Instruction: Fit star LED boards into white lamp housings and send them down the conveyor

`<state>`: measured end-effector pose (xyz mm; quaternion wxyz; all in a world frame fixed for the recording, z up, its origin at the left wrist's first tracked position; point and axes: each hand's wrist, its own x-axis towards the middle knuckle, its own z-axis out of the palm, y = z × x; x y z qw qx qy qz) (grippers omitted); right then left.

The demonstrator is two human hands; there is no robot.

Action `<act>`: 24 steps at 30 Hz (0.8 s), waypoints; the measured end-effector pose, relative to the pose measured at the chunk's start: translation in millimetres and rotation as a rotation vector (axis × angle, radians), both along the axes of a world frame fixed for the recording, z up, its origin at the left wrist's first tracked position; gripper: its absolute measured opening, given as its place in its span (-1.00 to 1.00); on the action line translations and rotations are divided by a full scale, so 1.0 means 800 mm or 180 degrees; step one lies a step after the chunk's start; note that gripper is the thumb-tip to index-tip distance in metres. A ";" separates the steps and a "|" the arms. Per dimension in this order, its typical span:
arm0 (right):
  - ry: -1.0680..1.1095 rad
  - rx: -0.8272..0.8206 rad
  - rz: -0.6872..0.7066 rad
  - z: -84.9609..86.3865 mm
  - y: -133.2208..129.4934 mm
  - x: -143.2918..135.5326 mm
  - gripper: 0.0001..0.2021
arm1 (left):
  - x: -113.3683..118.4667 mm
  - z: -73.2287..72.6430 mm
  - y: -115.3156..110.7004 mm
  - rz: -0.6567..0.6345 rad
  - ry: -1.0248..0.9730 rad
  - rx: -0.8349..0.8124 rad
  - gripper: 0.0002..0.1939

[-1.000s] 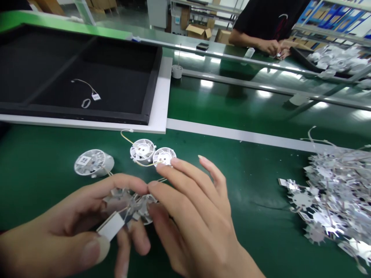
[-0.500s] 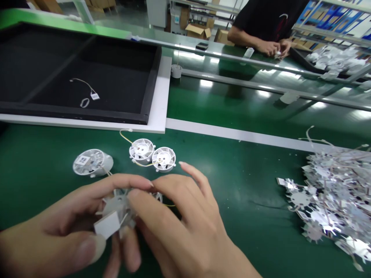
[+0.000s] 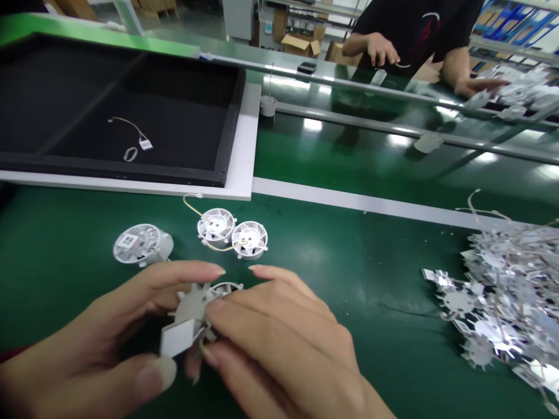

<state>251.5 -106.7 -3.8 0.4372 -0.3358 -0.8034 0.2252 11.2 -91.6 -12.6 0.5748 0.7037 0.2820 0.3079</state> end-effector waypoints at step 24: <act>-0.0647 0.0769 -0.0661 -0.022 -0.020 -0.007 -0.91 | 0.012 -0.001 0.000 0.1272 0.0280 0.0433 -0.88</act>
